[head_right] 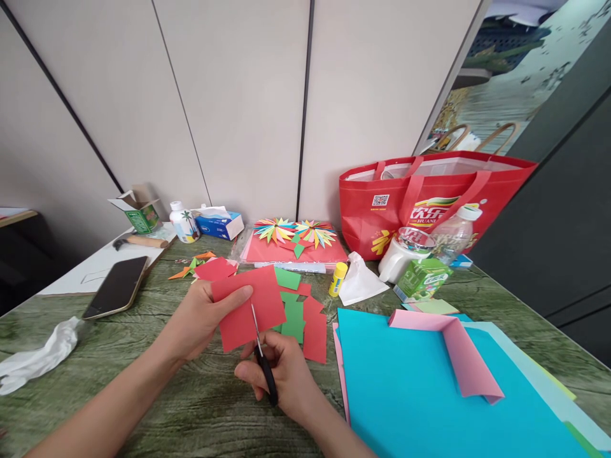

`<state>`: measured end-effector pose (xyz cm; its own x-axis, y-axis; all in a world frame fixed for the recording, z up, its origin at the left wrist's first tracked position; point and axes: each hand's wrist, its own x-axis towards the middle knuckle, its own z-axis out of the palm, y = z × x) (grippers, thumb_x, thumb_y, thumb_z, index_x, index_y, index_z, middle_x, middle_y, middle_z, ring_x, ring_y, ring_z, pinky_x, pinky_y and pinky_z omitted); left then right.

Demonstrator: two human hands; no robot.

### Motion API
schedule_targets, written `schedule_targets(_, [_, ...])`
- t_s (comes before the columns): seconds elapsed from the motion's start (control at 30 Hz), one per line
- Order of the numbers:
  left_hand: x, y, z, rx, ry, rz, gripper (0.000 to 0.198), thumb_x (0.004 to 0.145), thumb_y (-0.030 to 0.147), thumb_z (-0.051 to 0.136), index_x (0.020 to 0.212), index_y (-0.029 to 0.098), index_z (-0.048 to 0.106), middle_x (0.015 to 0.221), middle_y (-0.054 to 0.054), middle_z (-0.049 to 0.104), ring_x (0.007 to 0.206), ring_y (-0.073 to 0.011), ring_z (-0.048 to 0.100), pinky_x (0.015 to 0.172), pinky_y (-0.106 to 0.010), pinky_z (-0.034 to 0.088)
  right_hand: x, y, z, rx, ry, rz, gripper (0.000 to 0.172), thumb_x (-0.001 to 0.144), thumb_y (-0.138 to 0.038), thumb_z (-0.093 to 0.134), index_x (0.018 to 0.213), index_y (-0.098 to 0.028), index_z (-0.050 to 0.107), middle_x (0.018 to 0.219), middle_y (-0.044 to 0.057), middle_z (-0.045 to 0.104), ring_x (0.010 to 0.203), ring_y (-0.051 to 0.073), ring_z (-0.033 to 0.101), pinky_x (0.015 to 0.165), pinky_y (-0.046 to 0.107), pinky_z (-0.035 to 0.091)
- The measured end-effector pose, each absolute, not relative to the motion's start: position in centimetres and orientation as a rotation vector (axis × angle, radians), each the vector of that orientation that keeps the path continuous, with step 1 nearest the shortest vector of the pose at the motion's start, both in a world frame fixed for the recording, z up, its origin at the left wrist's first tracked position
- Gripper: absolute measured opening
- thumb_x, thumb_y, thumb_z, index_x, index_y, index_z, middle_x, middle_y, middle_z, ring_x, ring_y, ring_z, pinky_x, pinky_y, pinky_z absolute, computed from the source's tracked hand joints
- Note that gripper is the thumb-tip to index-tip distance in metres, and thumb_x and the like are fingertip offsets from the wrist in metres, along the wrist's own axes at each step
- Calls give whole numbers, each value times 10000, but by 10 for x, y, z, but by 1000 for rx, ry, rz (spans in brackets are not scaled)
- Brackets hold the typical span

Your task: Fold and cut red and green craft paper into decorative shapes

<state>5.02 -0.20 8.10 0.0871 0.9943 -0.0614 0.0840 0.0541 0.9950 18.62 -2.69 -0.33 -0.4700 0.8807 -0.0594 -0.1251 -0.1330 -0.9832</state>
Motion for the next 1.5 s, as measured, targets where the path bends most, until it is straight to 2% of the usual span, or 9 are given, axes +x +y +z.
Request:
schedule_targets(0.6, [50,-2,81,1265,1227,1057,281,705,363,613,532,143,583,496,12,594,429,-91,483,399,-184,349,186,-27,-4,-900,-1362,1720,305,631,-412,683,672,-151,531,407,-75,467,305,52,407,321,162,286])
schedule_targets(1.0, [53,-3,81,1230,1227,1065,259,680,368,631,567,137,603,499,8,594,421,-100,491,391,-193,353,186,-27,-2,-912,-1333,1751,389,606,-499,684,677,-154,520,401,-74,475,295,56,413,317,165,291])
schedule_targets(1.13, [49,5,79,1125,1263,1269,240,650,359,663,622,123,626,576,-8,628,495,-122,537,447,-211,404,187,-27,-2,-847,-1346,1766,370,631,-465,687,744,-156,517,467,-51,536,381,76,489,401,185,374])
schedule_targets(1.23, [42,18,75,976,1281,1465,271,618,359,692,722,114,642,648,-16,656,556,-129,563,514,-226,445,188,-28,1,-786,-1387,1787,320,656,-406,689,751,-155,514,481,-54,537,398,66,479,419,180,376])
schedule_targets(1.4, [43,33,43,1014,1222,1204,319,584,340,718,766,90,639,680,-56,672,598,-175,601,582,-297,485,191,-34,3,-646,-1427,1979,278,651,-324,712,782,-145,545,514,-46,553,409,62,494,407,167,379])
schedule_targets(1.5, [52,34,16,1280,1203,1050,329,623,363,686,797,85,657,715,-64,677,626,-183,601,584,-284,475,193,-35,4,-622,-1428,2048,288,629,-318,728,779,-143,556,527,-39,564,417,65,508,409,169,395])
